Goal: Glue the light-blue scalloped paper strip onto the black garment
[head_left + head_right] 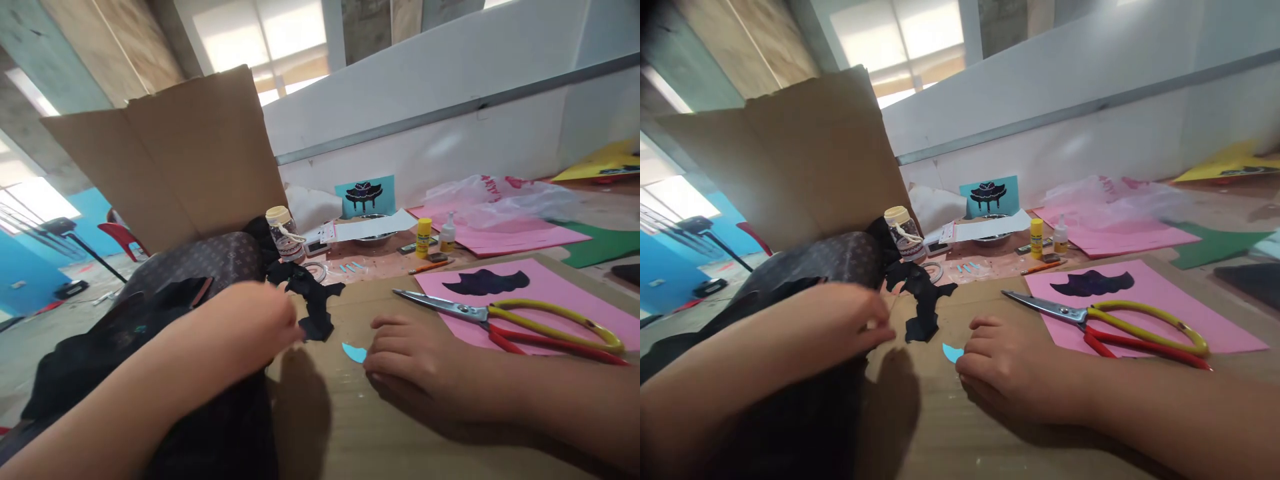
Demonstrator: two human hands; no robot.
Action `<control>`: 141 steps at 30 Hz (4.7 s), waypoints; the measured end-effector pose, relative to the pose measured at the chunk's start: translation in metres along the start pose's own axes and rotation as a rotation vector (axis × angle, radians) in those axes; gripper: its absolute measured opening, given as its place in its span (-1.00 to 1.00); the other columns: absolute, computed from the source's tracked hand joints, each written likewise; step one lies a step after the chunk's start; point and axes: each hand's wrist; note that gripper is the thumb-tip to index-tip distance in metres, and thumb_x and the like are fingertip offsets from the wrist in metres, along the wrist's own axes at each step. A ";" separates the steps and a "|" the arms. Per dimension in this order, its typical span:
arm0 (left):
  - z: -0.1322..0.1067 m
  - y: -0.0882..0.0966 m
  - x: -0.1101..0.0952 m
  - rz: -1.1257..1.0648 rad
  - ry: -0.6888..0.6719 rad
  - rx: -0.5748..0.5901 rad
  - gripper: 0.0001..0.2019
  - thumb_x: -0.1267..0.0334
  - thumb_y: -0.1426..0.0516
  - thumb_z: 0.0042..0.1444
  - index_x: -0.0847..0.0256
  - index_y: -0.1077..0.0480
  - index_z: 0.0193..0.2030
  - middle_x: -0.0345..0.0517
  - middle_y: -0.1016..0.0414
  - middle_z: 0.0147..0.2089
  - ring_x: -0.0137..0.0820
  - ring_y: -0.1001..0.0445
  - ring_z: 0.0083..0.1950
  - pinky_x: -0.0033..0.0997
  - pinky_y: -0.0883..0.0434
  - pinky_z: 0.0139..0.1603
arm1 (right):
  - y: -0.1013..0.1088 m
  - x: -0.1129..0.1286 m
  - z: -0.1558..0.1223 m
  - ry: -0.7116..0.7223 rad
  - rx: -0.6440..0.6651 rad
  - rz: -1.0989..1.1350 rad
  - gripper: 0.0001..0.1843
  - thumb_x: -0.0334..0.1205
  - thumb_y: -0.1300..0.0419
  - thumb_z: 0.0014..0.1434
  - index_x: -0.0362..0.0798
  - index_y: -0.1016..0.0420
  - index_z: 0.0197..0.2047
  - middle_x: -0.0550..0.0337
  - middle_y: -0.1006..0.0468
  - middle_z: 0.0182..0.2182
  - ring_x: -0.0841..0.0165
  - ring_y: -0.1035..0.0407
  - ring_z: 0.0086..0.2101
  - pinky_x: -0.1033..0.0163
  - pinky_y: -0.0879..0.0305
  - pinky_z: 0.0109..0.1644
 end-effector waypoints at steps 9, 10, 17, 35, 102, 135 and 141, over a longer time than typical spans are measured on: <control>0.085 -0.059 0.037 -0.183 -0.204 -0.059 -0.32 0.65 -0.13 -0.04 0.07 -0.48 0.23 -0.05 -0.36 0.41 -0.21 -0.33 0.41 -0.17 -0.27 0.41 | 0.002 0.000 0.000 0.020 -0.035 -0.035 -0.75 -0.48 -0.04 0.37 -0.05 -0.52 -0.16 0.14 -0.60 -0.39 0.31 -0.43 -0.37 0.02 -0.29 0.11; 0.085 -0.066 0.039 -0.229 -0.213 -0.075 -0.40 0.63 -0.14 -0.01 0.09 -0.52 0.17 -0.05 -0.37 0.41 -0.21 -0.31 0.41 -0.13 -0.24 0.43 | 0.002 0.001 0.001 0.016 -0.035 -0.036 -0.76 -0.48 -0.05 0.36 -0.05 -0.53 -0.16 0.13 -0.60 -0.39 0.31 -0.42 -0.36 0.01 -0.29 0.11; 0.087 -0.068 0.047 -0.651 -0.102 -0.178 -0.71 0.11 -0.16 0.34 0.26 -0.55 0.02 0.03 -0.62 0.07 -0.16 -0.55 0.14 0.04 -0.42 0.22 | 0.005 -0.001 0.004 -0.029 -0.047 -0.018 -0.81 -0.41 -0.09 0.38 -0.06 -0.54 -0.15 0.10 -0.60 -0.36 0.27 -0.40 -0.30 0.11 -0.29 -0.11; 0.057 -0.029 -0.015 -1.486 -0.189 -0.073 -0.54 -0.12 -0.18 0.30 0.25 -0.59 0.03 0.07 -0.67 0.00 -0.25 -0.65 -0.11 -0.19 -0.50 0.12 | 0.021 -0.009 0.016 -0.699 -0.418 0.604 -0.12 0.09 -0.32 0.20 0.04 -0.04 0.44 -0.11 -0.40 0.17 0.21 -0.49 -0.10 0.00 -0.49 -0.01; -0.032 -0.070 -0.057 -0.976 0.085 0.116 -0.76 0.13 -0.11 0.20 0.20 -0.56 -0.26 -0.10 -0.63 -0.22 -0.24 -0.55 -0.15 -0.32 -0.48 -0.07 | 0.084 0.031 -0.031 -1.037 0.317 0.454 -0.64 0.12 -0.18 0.27 0.05 -0.64 -0.28 0.21 -0.65 -0.38 0.29 -0.47 -0.38 0.29 -0.17 -0.41; -0.018 -0.068 -0.068 -0.792 -0.098 0.027 -0.65 0.12 -0.03 0.36 0.16 -0.47 -0.41 -0.18 -0.52 -0.38 -0.37 -0.47 -0.32 -0.42 -0.33 -0.24 | 0.091 0.011 -0.030 -1.050 0.242 0.367 -0.60 0.16 -0.12 0.29 0.03 -0.59 -0.24 0.17 -0.63 -0.29 0.25 -0.45 -0.30 0.21 -0.27 -0.27; -0.019 -0.076 -0.068 -0.761 -0.128 0.110 -0.69 0.15 -0.05 0.33 0.16 -0.48 -0.40 -0.17 -0.55 -0.35 -0.34 -0.49 -0.26 -0.39 -0.32 -0.19 | 0.077 0.018 -0.029 -1.029 0.127 0.384 -0.66 0.03 -0.09 0.32 0.04 -0.61 -0.26 0.16 -0.67 -0.32 0.23 -0.50 -0.31 0.20 -0.35 -0.27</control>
Point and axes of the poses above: each hand's wrist, its own z-axis towards the middle knuckle, its own y-axis out of the back of the hand, x = y × z
